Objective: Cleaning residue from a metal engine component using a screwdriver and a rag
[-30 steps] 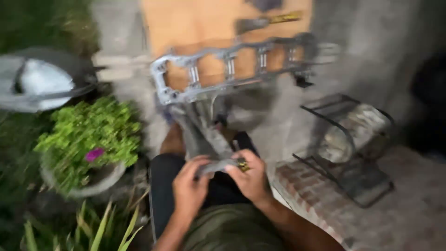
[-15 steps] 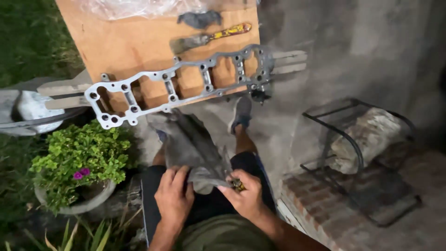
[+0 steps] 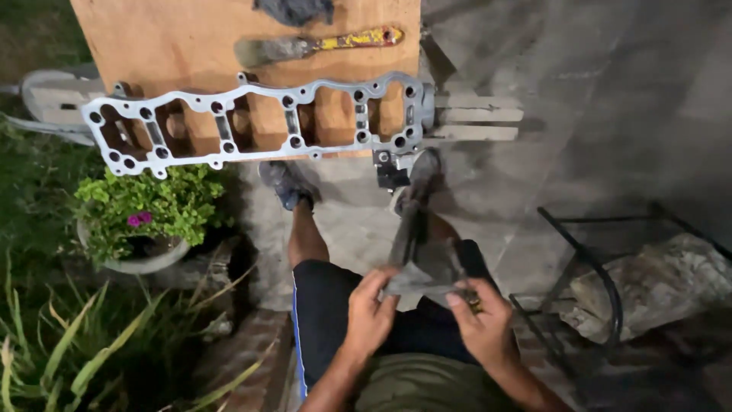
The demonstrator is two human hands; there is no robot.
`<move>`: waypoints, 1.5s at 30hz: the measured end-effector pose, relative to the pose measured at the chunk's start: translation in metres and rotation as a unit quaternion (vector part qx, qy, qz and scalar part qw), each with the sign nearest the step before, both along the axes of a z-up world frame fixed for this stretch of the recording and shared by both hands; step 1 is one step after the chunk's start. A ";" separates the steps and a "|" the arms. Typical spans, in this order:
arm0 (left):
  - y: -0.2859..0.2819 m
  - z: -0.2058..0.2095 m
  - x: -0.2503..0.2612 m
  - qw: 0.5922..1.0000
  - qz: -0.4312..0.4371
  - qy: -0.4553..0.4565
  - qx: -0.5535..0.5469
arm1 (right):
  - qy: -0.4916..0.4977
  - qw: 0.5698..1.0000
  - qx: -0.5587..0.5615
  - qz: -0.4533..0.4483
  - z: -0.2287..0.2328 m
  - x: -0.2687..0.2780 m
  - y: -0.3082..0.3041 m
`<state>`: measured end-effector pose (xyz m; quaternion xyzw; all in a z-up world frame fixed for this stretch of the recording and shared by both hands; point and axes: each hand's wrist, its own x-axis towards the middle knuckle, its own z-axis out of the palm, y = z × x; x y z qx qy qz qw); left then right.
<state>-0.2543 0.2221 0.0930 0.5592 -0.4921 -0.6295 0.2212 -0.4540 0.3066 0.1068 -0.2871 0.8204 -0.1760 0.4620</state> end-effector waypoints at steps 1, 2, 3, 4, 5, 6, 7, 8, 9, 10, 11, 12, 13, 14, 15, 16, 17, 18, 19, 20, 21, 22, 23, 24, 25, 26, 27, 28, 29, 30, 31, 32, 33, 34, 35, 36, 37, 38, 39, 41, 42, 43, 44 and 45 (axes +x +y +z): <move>0.000 0.003 -0.009 0.999 -0.021 -0.029 -0.019 | 0.024 0.998 -0.051 0.006 -0.003 -0.010 -0.001; -0.001 0.008 -0.017 0.997 -0.042 -0.059 -0.037 | 0.047 0.994 -0.101 0.013 -0.005 -0.019 -0.003; 0.001 0.008 -0.021 0.997 -0.036 -0.060 -0.037 | 0.045 0.994 -0.101 0.018 -0.007 -0.028 -0.004; 0.003 0.008 -0.023 0.993 -0.058 -0.089 -0.052 | 0.076 0.992 -0.097 0.036 -0.008 -0.035 -0.005; 0.006 0.009 -0.023 0.988 -0.080 -0.119 -0.065 | 0.105 0.989 -0.091 0.054 -0.010 -0.040 -0.006; 0.000 0.009 -0.022 0.988 -0.074 -0.121 -0.062 | 0.103 0.989 -0.090 0.059 -0.009 -0.040 -0.012; -0.004 0.011 -0.021 0.990 -0.073 -0.104 -0.064 | 0.090 0.992 -0.081 0.039 -0.007 -0.040 -0.017; -0.010 0.012 -0.020 0.991 -0.072 -0.088 -0.065 | 0.076 0.994 -0.071 0.018 -0.005 -0.040 -0.023; -0.017 0.008 -0.016 0.992 -0.072 -0.081 -0.065 | 0.083 0.994 -0.071 0.017 -0.008 -0.036 -0.023; -0.024 0.004 -0.013 0.995 -0.080 -0.051 -0.009 | 0.065 0.995 -0.077 -0.017 -0.010 -0.031 -0.023; -0.027 0.002 -0.013 0.995 -0.085 -0.018 0.051 | 0.050 0.994 -0.079 -0.047 -0.009 -0.031 -0.021; -0.028 -0.016 -0.013 0.995 -0.082 -0.009 0.056 | 0.059 0.995 -0.075 -0.043 -0.005 -0.029 -0.024; -0.029 -0.034 -0.013 0.981 0.049 0.082 0.171 | 0.104 0.993 -0.049 -0.029 -0.003 -0.025 -0.029; -0.030 -0.051 -0.012 0.928 0.179 0.168 0.279 | 0.150 0.988 -0.023 -0.015 -0.001 -0.022 -0.033; -0.051 -0.050 -0.016 0.925 0.180 0.173 0.286 | 0.156 0.988 -0.017 -0.013 0.003 -0.022 -0.042; -0.071 -0.050 -0.019 0.902 0.247 0.204 0.289 | 0.150 0.988 -0.029 -0.014 0.007 -0.022 -0.051; -0.094 -0.051 -0.024 0.874 0.316 0.235 0.285 | 0.143 0.989 -0.046 -0.013 0.009 -0.024 -0.062; -0.101 -0.050 -0.029 0.870 0.320 0.240 0.288 | 0.148 0.988 -0.045 -0.007 0.003 -0.039 -0.071; -0.112 -0.052 -0.032 0.872 0.338 0.225 0.272 | 0.118 0.990 -0.072 -0.011 -0.008 -0.052 -0.082; -0.123 -0.054 -0.037 0.873 0.356 0.211 0.257 | 0.088 0.991 -0.099 -0.014 -0.018 -0.067 -0.095; -0.126 -0.055 -0.040 0.871 0.358 0.215 0.260 | 0.092 0.991 -0.097 -0.011 -0.023 -0.065 -0.128; -0.130 -0.056 -0.043 0.855 0.379 0.217 0.281 | 0.050 0.987 -0.151 0.031 -0.029 -0.063 -0.160; -0.133 -0.058 -0.047 0.836 0.403 0.218 0.300 | 0.005 0.976 -0.203 0.076 -0.037 -0.063 -0.195; -0.131 -0.060 -0.053 0.833 0.408 0.223 0.301 | 0.007 0.976 -0.202 0.083 -0.043 -0.060 -0.212; -0.129 -0.061 -0.058 0.818 0.428 0.227 0.309 | -0.036 0.987 -0.148 0.057 -0.050 -0.055 -0.231; -0.127 -0.062 -0.061 0.803 0.448 0.232 0.317 | -0.078 0.992 -0.092 0.030 -0.057 -0.049 -0.249; -0.127 -0.057 -0.068 0.796 0.462 0.231 0.315 | -0.085 0.992 -0.086 0.044 -0.062 -0.045 -0.250; -0.128 -0.052 -0.073 0.784 0.478 0.240 0.314 | -0.109 0.992 -0.067 -0.001 -0.067 -0.041 -0.251; -0.134 -0.050 -0.077 0.776 0.492 0.249 0.306 | -0.136 0.988 -0.054 -0.046 -0.075 -0.035 -0.257; -0.131 -0.066 -0.078 0.772 0.505 0.248 0.296 | -0.145 0.987 -0.055 -0.033 -0.082 -0.033 -0.261; -0.123 -0.079 -0.085 0.774 0.511 0.239 0.288 | -0.136 0.989 -0.044 -0.047 -0.082 -0.037 -0.258; -0.115 -0.092 -0.093 0.775 0.518 0.230 0.281 | -0.126 0.989 -0.034 -0.062 -0.083 -0.042 -0.256; -0.115 -0.089 -0.096 0.769 0.525 0.232 0.283 | -0.124 0.990 -0.029 -0.053 -0.084 -0.047 -0.254; -0.114 -0.087 -0.098 0.762 0.533 0.241 0.278 | -0.125 0.990 -0.035 -0.050 -0.085 -0.051 -0.252; -0.116 -0.084 -0.098 0.755 0.542 0.250 0.270 | -0.129 0.990 -0.042 -0.045 -0.087 -0.052 -0.253; -0.113 -0.079 -0.097 0.750 0.550 0.251 0.269 | -0.129 0.990 -0.039 -0.036 -0.079 -0.054 -0.252; -0.112 -0.074 -0.094 0.748 0.544 0.264 0.273 | -0.143 0.988 -0.051 -0.024 -0.070 -0.054 -0.253; -0.111 -0.067 -0.091 0.746 0.538 0.277 0.276 | -0.157 0.986 -0.062 -0.013 -0.060 -0.054 -0.255; -0.117 -0.043 -0.084 0.745 0.541 0.279 0.272 | -0.158 0.985 -0.064 -0.008 -0.047 -0.052 -0.253; -0.131 0.006 -0.065 0.734 0.532 0.305 0.290 | -0.174 0.980 -0.094 0.005 -0.021 -0.042 -0.253; -0.129 0.013 -0.061 0.735 0.535 0.306 0.282 | -0.180 0.979 -0.099 0.010 -0.009 -0.035 -0.255; -0.126 0.018 -0.058 0.740 0.525 0.306 0.289 | -0.176 0.979 -0.106 0.014 0.003 -0.029 -0.255; -0.124 0.022 -0.055 0.744 0.514 0.307 0.296 | -0.172 0.978 -0.113 0.019 0.012 -0.024 -0.255; -0.126 0.030 -0.052 0.744 0.516 0.308 0.293 | -0.172 0.978 -0.115 0.022 0.015 -0.024 -0.253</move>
